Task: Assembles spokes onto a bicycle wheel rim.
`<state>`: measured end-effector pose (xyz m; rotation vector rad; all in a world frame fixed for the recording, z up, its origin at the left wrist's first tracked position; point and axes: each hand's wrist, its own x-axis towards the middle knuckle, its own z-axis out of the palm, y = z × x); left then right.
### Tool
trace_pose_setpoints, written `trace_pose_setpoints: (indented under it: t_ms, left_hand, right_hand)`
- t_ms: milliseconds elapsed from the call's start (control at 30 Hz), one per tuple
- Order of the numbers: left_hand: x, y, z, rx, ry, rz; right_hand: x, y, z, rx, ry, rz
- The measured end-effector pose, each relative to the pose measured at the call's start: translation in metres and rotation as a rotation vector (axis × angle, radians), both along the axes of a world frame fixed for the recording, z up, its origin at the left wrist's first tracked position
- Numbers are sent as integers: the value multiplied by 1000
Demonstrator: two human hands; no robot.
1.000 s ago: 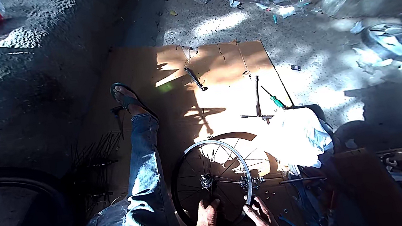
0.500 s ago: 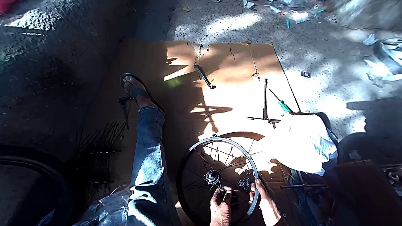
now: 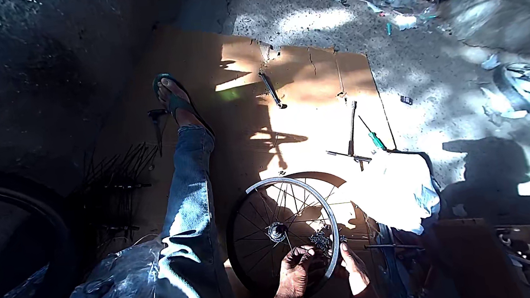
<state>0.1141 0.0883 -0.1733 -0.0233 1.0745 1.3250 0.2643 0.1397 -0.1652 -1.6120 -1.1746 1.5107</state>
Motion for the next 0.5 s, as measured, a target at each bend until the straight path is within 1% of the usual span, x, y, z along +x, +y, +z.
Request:
trace_pose_setpoints:
  t_ms: [33, 67, 100, 133, 167, 200, 267, 333, 500]
  left_hand:
    - [1, 0, 0, -5, -11, -12]
    - [1, 0, 1, -8, -15, -21]
    - [3, 0, 1, -2, -12, -18]
    - [3, 1, 0, 1, -4, -11]
    - [4, 2, 0, -2, -1, -6]
    - [4, 2, 0, -7, -2, -8]
    - [3, 3, 1, -26, -19, -38]
    - [2, 4, 1, -42, -31, -48]
    - [2, 4, 0, -43, -47, -58]
  right_hand:
    - [7, 2, -6, 49, -93, 28]
    - [13, 4, -15, 148, -252, 74]
    - [22, 8, -25, 264, -445, 153]
    - [28, 13, -31, 329, -639, 251]
    - [32, 18, -37, 322, -809, 328]
    - [35, 23, -42, 291, -926, 377]
    - [39, 31, -55, 270, -1010, 414]
    - [38, 40, -59, 276, -1056, 433]
    - [28, 48, -43, 298, -1095, 527]
